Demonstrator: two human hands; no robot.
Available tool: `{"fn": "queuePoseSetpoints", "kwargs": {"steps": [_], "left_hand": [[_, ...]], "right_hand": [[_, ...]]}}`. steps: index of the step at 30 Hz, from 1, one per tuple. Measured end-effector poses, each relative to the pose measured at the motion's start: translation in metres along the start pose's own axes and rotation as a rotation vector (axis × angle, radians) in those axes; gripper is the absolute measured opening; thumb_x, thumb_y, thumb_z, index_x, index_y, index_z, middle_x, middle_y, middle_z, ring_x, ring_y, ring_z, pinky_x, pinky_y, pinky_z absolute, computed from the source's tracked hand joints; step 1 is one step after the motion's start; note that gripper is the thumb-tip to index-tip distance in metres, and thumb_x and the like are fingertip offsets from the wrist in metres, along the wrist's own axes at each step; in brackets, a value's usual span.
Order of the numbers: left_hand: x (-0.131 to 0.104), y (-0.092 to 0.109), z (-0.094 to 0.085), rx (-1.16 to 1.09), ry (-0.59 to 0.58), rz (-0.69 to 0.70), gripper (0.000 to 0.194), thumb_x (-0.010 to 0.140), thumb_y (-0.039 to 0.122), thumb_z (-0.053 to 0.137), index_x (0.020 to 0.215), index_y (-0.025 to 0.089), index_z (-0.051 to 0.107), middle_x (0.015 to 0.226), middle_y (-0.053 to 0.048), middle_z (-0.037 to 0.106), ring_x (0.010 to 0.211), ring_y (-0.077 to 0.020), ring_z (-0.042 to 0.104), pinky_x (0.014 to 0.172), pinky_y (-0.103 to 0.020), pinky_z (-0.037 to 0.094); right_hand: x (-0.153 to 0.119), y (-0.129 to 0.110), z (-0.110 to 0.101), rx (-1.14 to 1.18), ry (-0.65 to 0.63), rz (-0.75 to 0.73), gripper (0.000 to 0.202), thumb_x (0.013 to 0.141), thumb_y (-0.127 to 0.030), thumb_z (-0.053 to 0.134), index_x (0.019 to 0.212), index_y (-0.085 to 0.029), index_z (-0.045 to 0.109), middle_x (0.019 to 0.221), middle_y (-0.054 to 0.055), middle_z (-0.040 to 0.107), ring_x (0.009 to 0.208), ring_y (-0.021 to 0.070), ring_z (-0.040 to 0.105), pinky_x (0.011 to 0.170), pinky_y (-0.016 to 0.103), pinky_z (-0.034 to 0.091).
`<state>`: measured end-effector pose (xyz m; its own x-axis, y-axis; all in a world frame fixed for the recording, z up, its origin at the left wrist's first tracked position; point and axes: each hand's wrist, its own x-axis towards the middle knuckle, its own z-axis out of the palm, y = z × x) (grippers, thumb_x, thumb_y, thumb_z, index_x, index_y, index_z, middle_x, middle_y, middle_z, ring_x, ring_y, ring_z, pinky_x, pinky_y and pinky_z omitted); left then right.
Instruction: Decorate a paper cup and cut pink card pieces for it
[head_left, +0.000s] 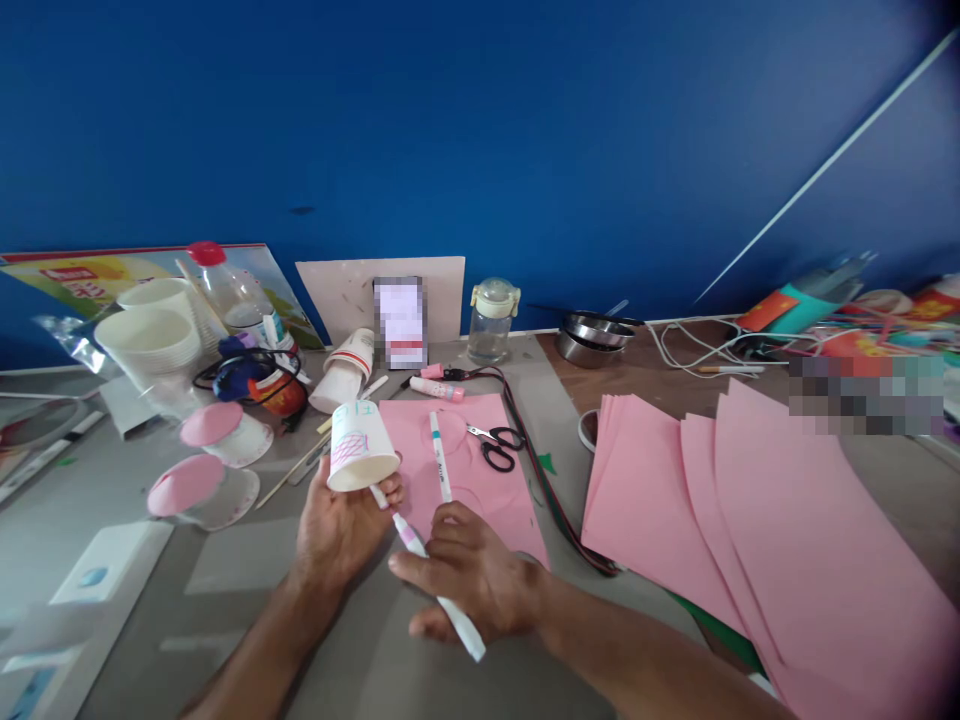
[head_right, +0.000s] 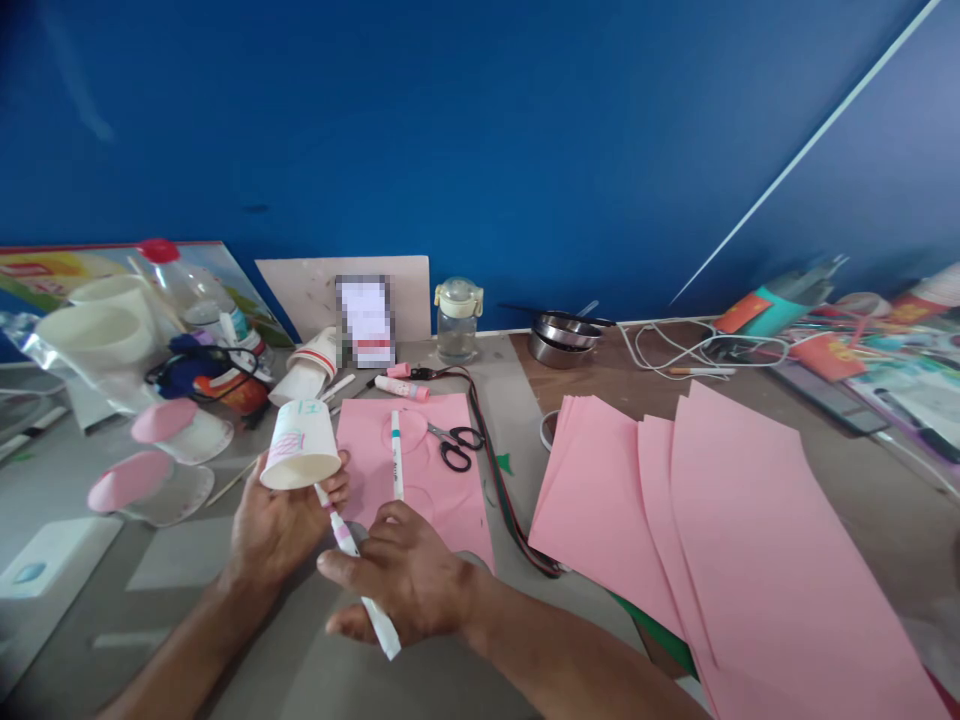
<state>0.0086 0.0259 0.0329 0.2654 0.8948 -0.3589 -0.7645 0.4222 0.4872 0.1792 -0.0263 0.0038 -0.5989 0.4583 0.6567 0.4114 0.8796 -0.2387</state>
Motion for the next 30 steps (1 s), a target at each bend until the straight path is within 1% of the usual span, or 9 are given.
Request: {"fn": "queuePoseSetpoints", "kwargs": {"steps": [4,8,12,16,18,20,25,28,30], "left_hand": [[0.001,-0.001,-0.002,-0.017,-0.015,-0.015,0.045,0.086,0.049,0.048,0.092,0.008,0.068,0.079,-0.014,0.067,0.064,-0.0215,0.057,0.061,-0.037,0.051],[0.001,-0.001,-0.002,-0.043,0.009,0.061,0.039,0.087,0.048,0.048,0.090,0.014,0.068,0.082,-0.012,0.070,0.072,-0.0249,0.063,0.071,-0.044,0.053],[-0.001,-0.002,-0.004,-0.033,-0.008,0.024,0.039,0.086,0.049,0.050,0.095,0.016,0.069,0.089,-0.013,0.073,0.083,-0.0290,0.067,0.084,-0.053,0.050],[-0.004,-0.006,-0.005,0.006,-0.080,-0.026,0.051,0.080,0.056,0.055,0.106,0.015,0.069,0.107,-0.015,0.073,0.102,-0.0331,0.064,0.091,-0.051,0.047],[-0.006,-0.010,-0.004,0.033,-0.117,-0.035,0.057,0.078,0.060,0.057,0.112,0.015,0.068,0.115,-0.016,0.070,0.109,-0.0341,0.061,0.094,-0.049,0.046],[-0.009,-0.015,-0.003,0.059,-0.175,-0.054,0.058,0.077,0.060,0.059,0.115,0.018,0.068,0.120,-0.014,0.069,0.110,-0.0340,0.061,0.094,-0.047,0.046],[-0.015,-0.026,-0.008,0.037,-0.358,-0.159,0.046,0.077,0.050,0.065,0.114,0.025,0.070,0.114,-0.007,0.072,0.101,-0.0277,0.066,0.085,-0.037,0.051],[-0.016,-0.027,-0.014,0.025,-0.385,-0.133,0.043,0.078,0.050,0.063,0.113,0.025,0.071,0.113,-0.005,0.073,0.105,-0.0269,0.065,0.094,-0.038,0.048],[-0.016,-0.026,-0.016,0.044,-0.395,-0.122,0.046,0.078,0.051,0.063,0.115,0.025,0.070,0.119,-0.006,0.071,0.114,-0.0278,0.061,0.101,-0.039,0.043]], "right_hand": [[0.002,-0.001,-0.005,0.038,0.053,0.034,0.040,0.098,-0.043,0.030,0.117,-0.015,0.051,0.068,0.003,0.063,0.065,0.0191,0.054,0.077,0.036,0.043],[0.001,0.000,-0.005,0.089,0.101,0.178,0.034,0.095,-0.033,0.038,0.121,-0.014,0.048,0.076,0.006,0.064,0.069,0.0212,0.055,0.076,0.039,0.044],[0.001,0.001,-0.007,0.146,0.198,0.333,0.036,0.093,-0.026,0.043,0.127,-0.017,0.042,0.087,0.008,0.065,0.077,0.0224,0.058,0.076,0.040,0.047],[0.003,-0.001,-0.008,0.172,0.222,0.486,0.035,0.092,-0.026,0.047,0.127,-0.019,0.044,0.094,0.008,0.066,0.083,0.0226,0.061,0.078,0.039,0.049],[0.005,-0.003,-0.006,0.179,0.201,0.514,0.037,0.091,-0.025,0.050,0.127,-0.018,0.044,0.097,0.009,0.067,0.086,0.0235,0.062,0.079,0.039,0.050],[0.006,-0.003,-0.003,0.181,0.184,0.521,0.041,0.089,-0.023,0.054,0.128,-0.018,0.043,0.099,0.011,0.068,0.087,0.0245,0.063,0.078,0.039,0.051],[0.006,-0.003,0.005,0.207,0.181,0.553,0.047,0.084,-0.017,0.057,0.129,-0.018,0.041,0.106,0.012,0.067,0.089,0.0255,0.064,0.078,0.039,0.052],[0.005,-0.002,0.007,0.281,0.234,0.535,0.049,0.085,-0.014,0.052,0.132,-0.018,0.037,0.110,0.013,0.064,0.093,0.0238,0.063,0.082,0.039,0.053],[0.003,0.000,0.006,0.353,0.296,0.569,0.050,0.085,-0.012,0.050,0.132,-0.019,0.035,0.105,0.011,0.062,0.087,0.0201,0.063,0.078,0.035,0.055]]}}
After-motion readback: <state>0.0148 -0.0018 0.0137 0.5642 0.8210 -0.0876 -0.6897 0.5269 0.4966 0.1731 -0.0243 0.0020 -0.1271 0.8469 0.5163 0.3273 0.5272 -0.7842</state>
